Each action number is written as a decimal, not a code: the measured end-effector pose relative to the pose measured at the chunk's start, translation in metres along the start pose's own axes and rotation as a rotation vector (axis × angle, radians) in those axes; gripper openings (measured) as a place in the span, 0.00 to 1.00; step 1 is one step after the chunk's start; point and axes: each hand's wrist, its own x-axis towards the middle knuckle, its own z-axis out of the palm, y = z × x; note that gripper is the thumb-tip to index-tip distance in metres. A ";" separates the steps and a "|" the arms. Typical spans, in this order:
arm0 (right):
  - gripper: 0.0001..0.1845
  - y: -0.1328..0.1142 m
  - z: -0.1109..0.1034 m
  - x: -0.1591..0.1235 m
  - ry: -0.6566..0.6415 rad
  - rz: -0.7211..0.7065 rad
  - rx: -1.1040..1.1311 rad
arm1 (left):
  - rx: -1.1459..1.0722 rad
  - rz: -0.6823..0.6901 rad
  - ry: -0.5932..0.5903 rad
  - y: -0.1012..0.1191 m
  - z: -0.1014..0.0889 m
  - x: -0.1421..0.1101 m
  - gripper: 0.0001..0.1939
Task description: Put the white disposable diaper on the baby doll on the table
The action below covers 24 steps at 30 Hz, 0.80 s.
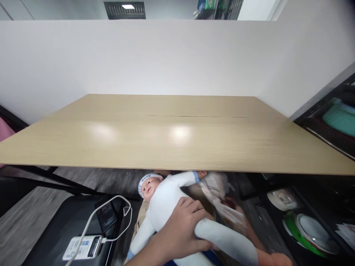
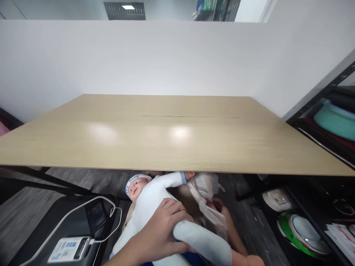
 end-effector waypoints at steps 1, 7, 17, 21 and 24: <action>0.29 0.000 0.017 0.000 -0.002 0.008 0.040 | 0.008 0.005 0.003 -0.001 0.002 0.000 0.26; 0.41 -0.004 0.071 0.002 0.155 0.037 0.025 | 0.147 0.067 0.095 -0.017 0.033 -0.003 0.29; 0.40 -0.018 0.114 0.041 0.088 -0.493 -0.427 | 0.563 0.314 0.280 -0.055 0.086 -0.003 0.12; 0.36 -0.013 0.134 0.071 0.013 -0.444 -0.309 | 0.602 0.387 0.464 -0.057 0.090 0.002 0.09; 0.30 -0.016 0.126 0.082 -0.017 -0.438 -0.238 | 0.615 0.427 0.558 -0.059 0.092 0.005 0.09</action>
